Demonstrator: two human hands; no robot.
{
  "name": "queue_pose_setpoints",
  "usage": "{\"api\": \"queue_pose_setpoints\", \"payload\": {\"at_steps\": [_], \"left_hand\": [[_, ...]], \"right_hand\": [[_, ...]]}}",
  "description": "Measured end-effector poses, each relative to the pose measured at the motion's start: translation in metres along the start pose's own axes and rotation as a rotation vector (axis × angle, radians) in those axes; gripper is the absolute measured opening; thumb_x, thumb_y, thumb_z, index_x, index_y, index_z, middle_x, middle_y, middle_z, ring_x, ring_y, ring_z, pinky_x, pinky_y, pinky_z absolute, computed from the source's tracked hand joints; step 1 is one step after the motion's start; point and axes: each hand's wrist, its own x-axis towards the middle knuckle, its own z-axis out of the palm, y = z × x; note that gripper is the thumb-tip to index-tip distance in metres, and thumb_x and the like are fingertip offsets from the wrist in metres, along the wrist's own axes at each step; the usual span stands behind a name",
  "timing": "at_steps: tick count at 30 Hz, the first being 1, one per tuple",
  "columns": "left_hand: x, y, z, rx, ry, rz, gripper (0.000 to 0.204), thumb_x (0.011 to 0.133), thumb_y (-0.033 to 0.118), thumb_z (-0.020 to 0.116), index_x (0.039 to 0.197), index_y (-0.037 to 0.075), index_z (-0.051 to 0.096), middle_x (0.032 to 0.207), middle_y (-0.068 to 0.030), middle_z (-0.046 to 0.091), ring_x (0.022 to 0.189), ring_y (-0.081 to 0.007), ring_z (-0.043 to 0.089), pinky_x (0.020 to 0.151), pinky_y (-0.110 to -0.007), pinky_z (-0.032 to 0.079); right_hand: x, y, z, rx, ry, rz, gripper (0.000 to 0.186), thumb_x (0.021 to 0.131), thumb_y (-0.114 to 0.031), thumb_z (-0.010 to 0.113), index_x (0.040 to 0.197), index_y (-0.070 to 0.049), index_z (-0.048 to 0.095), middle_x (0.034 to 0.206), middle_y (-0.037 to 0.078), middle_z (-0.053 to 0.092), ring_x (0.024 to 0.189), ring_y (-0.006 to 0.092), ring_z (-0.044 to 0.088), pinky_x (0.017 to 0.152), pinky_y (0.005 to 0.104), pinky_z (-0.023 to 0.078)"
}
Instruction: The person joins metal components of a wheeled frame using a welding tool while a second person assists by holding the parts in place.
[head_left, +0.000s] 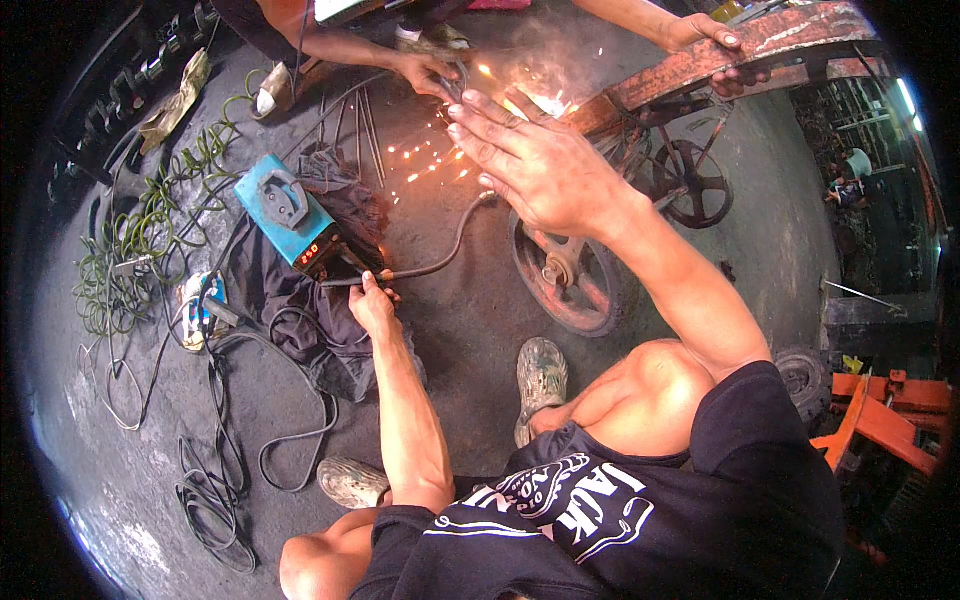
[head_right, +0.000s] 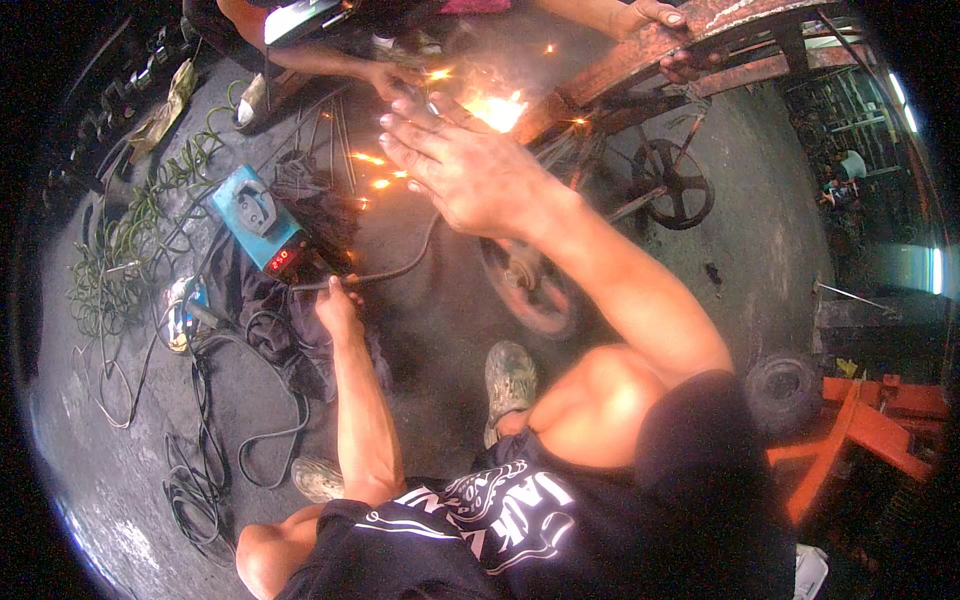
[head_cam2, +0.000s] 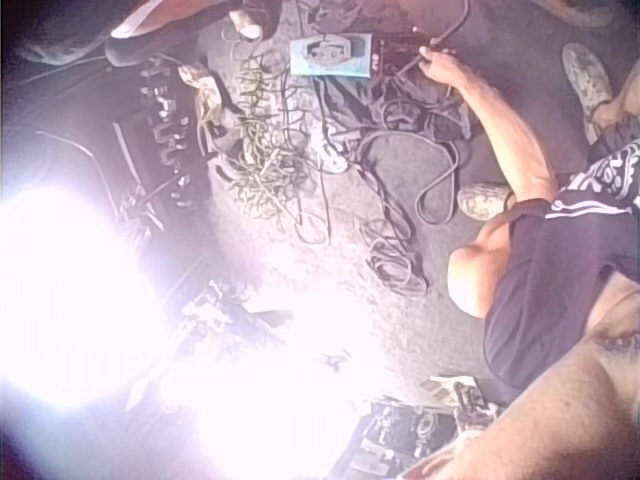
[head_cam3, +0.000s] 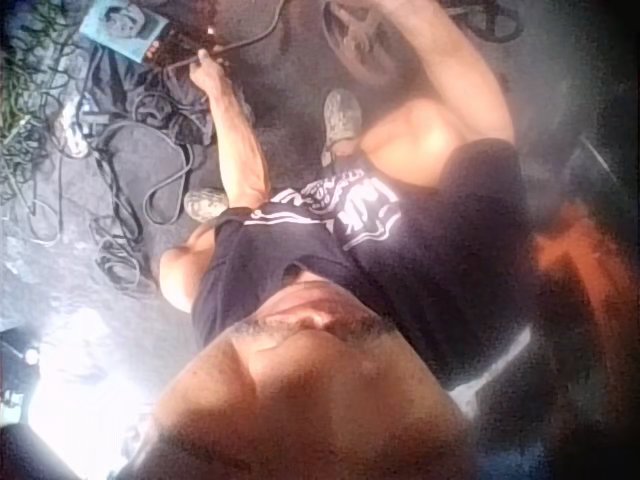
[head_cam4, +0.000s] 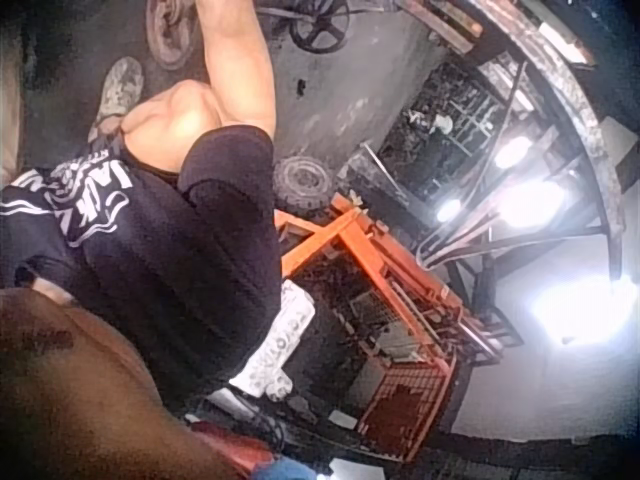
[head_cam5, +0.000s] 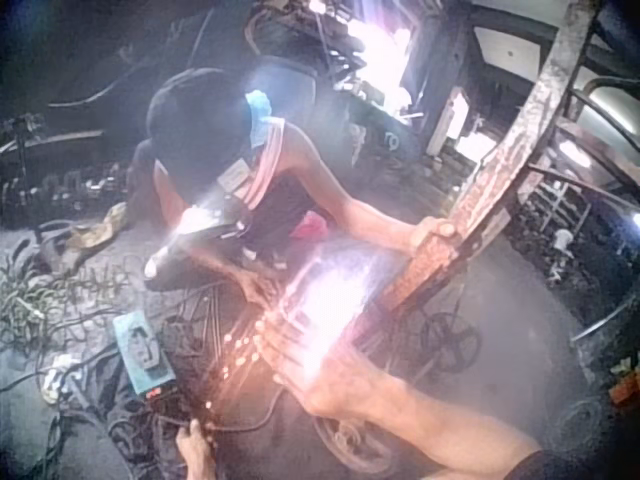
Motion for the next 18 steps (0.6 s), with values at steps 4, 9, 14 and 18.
{"api": "queue_pose_setpoints", "payload": {"at_steps": [4,9,14,18], "left_hand": [[0.002,-0.0017,0.0012,-0.01,-0.007,-0.004,0.022,0.108,0.021,0.053,0.105,-0.001,0.056,0.087,-0.011,0.074,0.051,-0.0095,0.051,0.043,-0.027,0.045],[0.0047,-0.002,0.0029,-0.001,-0.002,-0.008,0.023,0.108,0.022,0.054,0.104,-0.001,0.057,0.087,-0.0108,0.074,0.049,-0.0096,0.051,0.042,-0.028,0.045],[0.004,0.0006,0.006,0.013,0.052,0.004,0.024,0.108,0.023,0.055,0.103,0.0,0.057,0.077,-0.0086,0.068,0.049,-0.0104,0.053,0.041,-0.028,0.046],[0.0046,0.0018,0.0067,0.053,0.051,-0.02,0.022,0.107,0.021,0.054,0.107,-0.001,0.057,0.082,-0.0104,0.071,0.049,-0.0098,0.052,0.042,-0.028,0.046]], "right_hand": [[0.0009,-0.0004,0.0012,0.059,-0.018,0.03,0.058,0.094,-0.019,0.065,0.148,-0.002,0.051,0.158,0.013,0.046,0.151,0.0289,0.036,0.127,0.051,0.024],[0.002,0.0013,0.0049,0.005,-0.012,-0.005,0.059,0.093,-0.018,0.064,0.148,-0.003,0.05,0.158,0.013,0.046,0.151,0.0294,0.036,0.126,0.0517,0.024],[0.0012,0.0028,0.005,-0.018,0.022,-0.039,0.061,0.09,-0.015,0.066,0.148,-0.003,0.05,0.159,0.013,0.045,0.151,0.0295,0.036,0.126,0.0514,0.025],[0.0014,0.0043,0.0042,0.011,0.042,-0.015,0.061,0.089,-0.014,0.067,0.147,-0.003,0.051,0.158,0.013,0.045,0.151,0.029,0.037,0.126,0.0512,0.026]]}}
